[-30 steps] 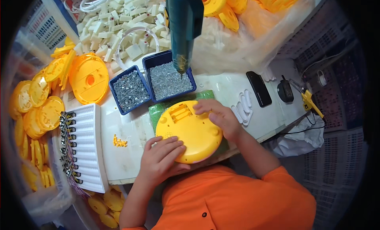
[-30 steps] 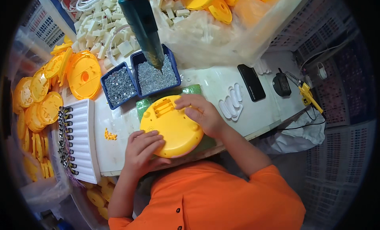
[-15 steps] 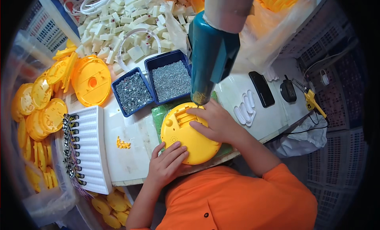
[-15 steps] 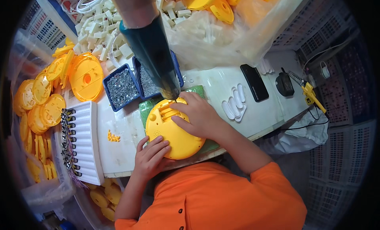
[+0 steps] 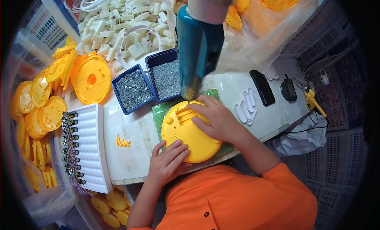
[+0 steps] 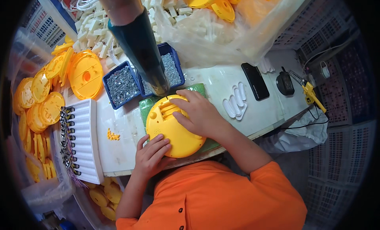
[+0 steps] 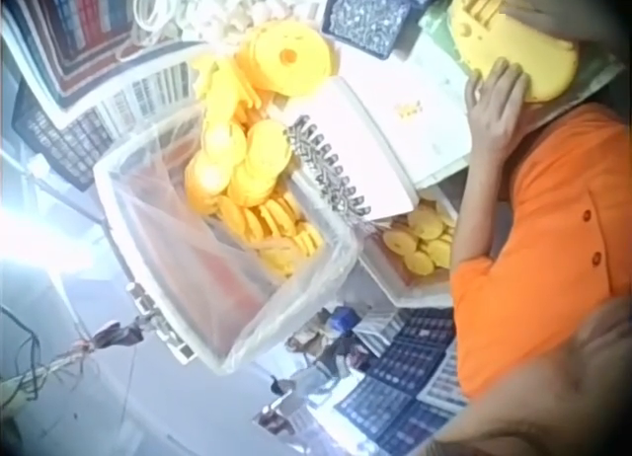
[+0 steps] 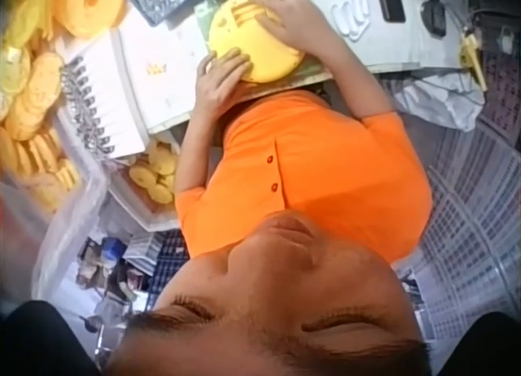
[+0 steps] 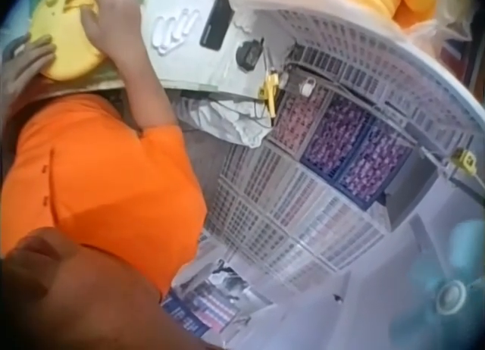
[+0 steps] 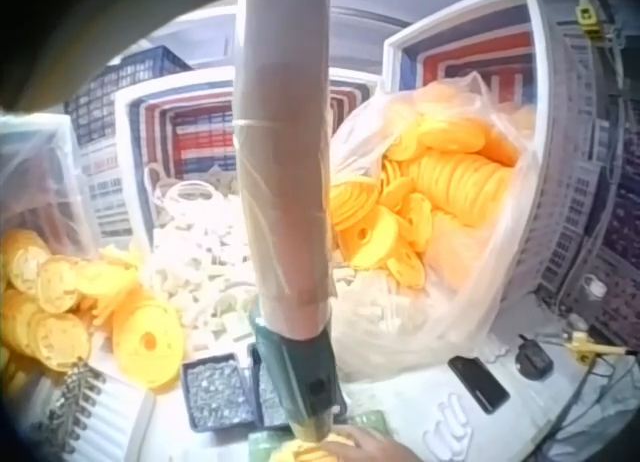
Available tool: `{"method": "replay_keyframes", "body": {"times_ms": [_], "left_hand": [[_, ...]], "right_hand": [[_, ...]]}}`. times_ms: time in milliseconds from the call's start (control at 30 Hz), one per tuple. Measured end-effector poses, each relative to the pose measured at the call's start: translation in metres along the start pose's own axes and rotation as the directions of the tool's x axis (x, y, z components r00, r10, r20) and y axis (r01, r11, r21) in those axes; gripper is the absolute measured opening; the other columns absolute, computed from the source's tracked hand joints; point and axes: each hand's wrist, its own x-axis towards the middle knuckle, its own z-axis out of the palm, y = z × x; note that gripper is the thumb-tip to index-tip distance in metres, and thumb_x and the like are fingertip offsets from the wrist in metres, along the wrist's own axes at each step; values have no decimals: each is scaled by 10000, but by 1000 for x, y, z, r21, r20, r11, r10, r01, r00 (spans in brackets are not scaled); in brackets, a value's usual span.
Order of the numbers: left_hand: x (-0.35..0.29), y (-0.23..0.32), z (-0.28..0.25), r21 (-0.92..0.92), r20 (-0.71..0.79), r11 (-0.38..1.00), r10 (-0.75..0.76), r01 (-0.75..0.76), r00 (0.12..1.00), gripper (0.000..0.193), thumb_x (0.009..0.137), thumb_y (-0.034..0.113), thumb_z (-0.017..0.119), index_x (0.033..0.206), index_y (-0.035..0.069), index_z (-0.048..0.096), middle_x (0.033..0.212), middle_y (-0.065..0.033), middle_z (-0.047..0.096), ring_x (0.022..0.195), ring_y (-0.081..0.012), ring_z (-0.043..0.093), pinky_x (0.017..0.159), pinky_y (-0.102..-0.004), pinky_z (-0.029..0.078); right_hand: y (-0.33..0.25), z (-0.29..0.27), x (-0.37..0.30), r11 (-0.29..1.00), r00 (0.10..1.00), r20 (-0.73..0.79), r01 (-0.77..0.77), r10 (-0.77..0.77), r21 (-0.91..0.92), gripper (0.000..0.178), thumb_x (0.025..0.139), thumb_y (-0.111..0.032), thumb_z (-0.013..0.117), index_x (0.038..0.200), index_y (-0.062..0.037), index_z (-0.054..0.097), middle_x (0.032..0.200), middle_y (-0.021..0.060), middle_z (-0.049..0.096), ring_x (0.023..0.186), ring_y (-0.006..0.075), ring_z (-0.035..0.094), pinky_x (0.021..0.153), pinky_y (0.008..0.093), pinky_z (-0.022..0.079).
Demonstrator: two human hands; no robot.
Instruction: Assembling yellow plastic toy components using a power screwdriver, a soldering iron, and various small parts.
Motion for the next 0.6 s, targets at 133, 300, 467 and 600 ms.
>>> {"method": "replay_keyframes", "body": {"times_ms": [133,300,467,600], "left_hand": [[0,0,2,-4,1,1000,-1,1,1000,411,816,286,844,1179,132,724,1244,-11,730,1226,-199,670,1110,-432,399],[-1,-2,2,3,-22,1000,4,-4,1000,417,812,288,843,1182,133,727,1243,-6,731,1223,-195,673,1102,-428,403],[1,-2,2,7,-13,1000,7,-7,1000,417,812,287,842,1183,133,727,1243,-5,731,1223,-191,673,1103,-426,403],[1,-2,2,5,-13,1000,9,-9,1000,410,817,283,837,1183,133,728,1247,-3,730,1228,-189,671,1105,-425,402]], "right_hand": [[4,0,-7,1000,1000,-21,-15,15,-24,340,942,-186,645,1256,-66,692,1377,197,574,1299,387,535,1111,446,432],[0,-10,-5,998,997,-52,56,-57,-20,294,890,-113,637,1162,-64,738,1390,191,573,1312,397,522,1123,459,425],[7,-8,-11,997,997,2,72,-72,-21,266,848,-62,616,1065,-56,771,1403,198,565,1335,410,504,1139,466,417],[-6,-9,-4,991,992,2,123,-123,-49,297,855,-92,627,1121,-77,759,1405,195,562,1363,421,476,1156,490,395]]}}
